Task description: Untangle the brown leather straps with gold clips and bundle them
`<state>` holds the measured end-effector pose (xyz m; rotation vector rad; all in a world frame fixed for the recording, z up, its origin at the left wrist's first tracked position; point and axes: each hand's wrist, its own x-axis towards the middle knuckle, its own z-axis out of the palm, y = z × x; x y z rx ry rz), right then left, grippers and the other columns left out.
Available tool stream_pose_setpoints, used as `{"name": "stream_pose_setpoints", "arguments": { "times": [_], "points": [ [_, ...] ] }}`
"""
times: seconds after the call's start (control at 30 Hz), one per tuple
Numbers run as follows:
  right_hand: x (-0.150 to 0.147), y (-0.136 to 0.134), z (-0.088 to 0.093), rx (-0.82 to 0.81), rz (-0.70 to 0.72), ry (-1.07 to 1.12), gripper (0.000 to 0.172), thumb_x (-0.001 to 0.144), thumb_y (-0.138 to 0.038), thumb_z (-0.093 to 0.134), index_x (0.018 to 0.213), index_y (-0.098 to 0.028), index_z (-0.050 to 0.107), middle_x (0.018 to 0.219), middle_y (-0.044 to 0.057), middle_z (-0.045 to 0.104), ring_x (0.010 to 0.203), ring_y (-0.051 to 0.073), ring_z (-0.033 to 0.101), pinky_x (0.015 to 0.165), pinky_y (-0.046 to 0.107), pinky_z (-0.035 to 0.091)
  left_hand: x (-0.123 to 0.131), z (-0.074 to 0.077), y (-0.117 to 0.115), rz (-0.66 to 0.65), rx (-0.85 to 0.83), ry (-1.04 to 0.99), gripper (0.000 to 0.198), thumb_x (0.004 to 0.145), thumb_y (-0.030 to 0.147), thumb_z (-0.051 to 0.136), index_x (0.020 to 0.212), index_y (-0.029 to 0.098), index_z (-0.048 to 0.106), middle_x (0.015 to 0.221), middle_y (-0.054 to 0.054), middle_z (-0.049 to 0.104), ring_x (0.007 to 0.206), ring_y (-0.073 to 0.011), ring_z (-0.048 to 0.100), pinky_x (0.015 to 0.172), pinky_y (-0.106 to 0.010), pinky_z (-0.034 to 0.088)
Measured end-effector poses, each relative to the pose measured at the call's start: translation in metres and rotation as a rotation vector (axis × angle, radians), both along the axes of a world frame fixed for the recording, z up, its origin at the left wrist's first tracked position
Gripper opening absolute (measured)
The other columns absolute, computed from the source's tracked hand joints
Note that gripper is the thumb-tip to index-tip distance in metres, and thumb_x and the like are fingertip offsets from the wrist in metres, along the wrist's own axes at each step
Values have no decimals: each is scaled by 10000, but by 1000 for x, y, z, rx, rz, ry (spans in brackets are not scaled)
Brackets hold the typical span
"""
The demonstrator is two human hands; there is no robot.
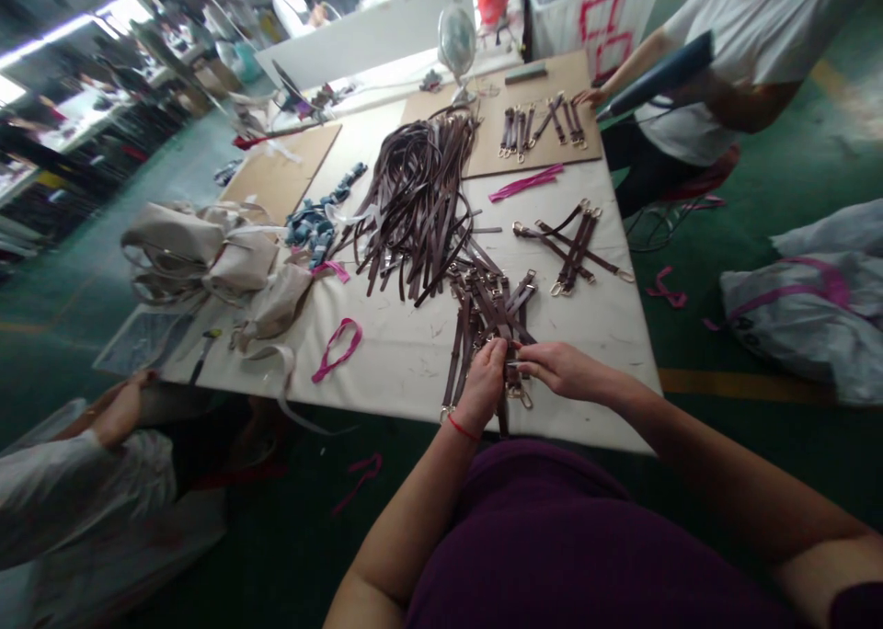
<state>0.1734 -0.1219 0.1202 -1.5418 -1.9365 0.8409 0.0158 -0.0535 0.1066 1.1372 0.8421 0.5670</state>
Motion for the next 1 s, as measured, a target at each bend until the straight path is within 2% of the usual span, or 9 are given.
{"name": "stream_pose_setpoints", "arguments": {
  "times": [0.27,0.37,0.5,0.7,0.83,0.9,1.0],
  "points": [
    [6,2,-5,7,24,104,314,946,-364,438,826,-159,644,770,49,646,685,155,552,660,266,408,1,1,-3,-2,-7,-25,344,881,473,525,944,160,652,880,-41,658,789,-146,595,694,-230,464],
    [3,1,-10,-45,-35,205,362,948,-427,426,786,-163,613,697,15,592,646,142,514,633,260,406,1,5,-2,22,-66,-49,339,873,468,538,928,153,649,813,-30,650,694,-128,575,633,-224,445],
    [-4,-2,-12,-102,-119,394,380,959,-481,380,847,-177,578,754,11,591,705,154,526,659,266,442,3,7,1,39,-87,-58,332,852,464,571,901,148,659,775,-22,644,657,-118,561,619,-224,430],
    [3,-5,-5,-66,-61,206,308,949,-418,436,844,-177,596,760,19,615,694,156,548,672,267,422,7,2,1,38,-132,-50,343,838,481,580,913,154,652,811,-25,652,684,-119,575,624,-220,441],
    [8,-3,-4,-61,-55,178,342,946,-425,443,763,-173,582,690,6,574,645,138,514,634,257,389,10,1,-2,28,-169,-47,345,831,481,589,924,155,650,790,-22,647,656,-114,571,593,-215,432],
    [8,-1,-8,-72,-123,286,382,945,-470,428,736,-174,552,643,-13,515,612,126,476,599,250,375,11,2,-1,35,-186,-68,345,822,477,600,917,150,650,769,-21,644,640,-113,567,587,-216,429],
    [6,0,-14,-103,-305,545,440,955,-543,338,810,-179,539,601,-45,418,540,107,408,531,236,361,12,4,0,56,-196,-86,354,812,483,609,887,139,650,748,-24,640,617,-110,555,589,-223,426]
  ]
}}
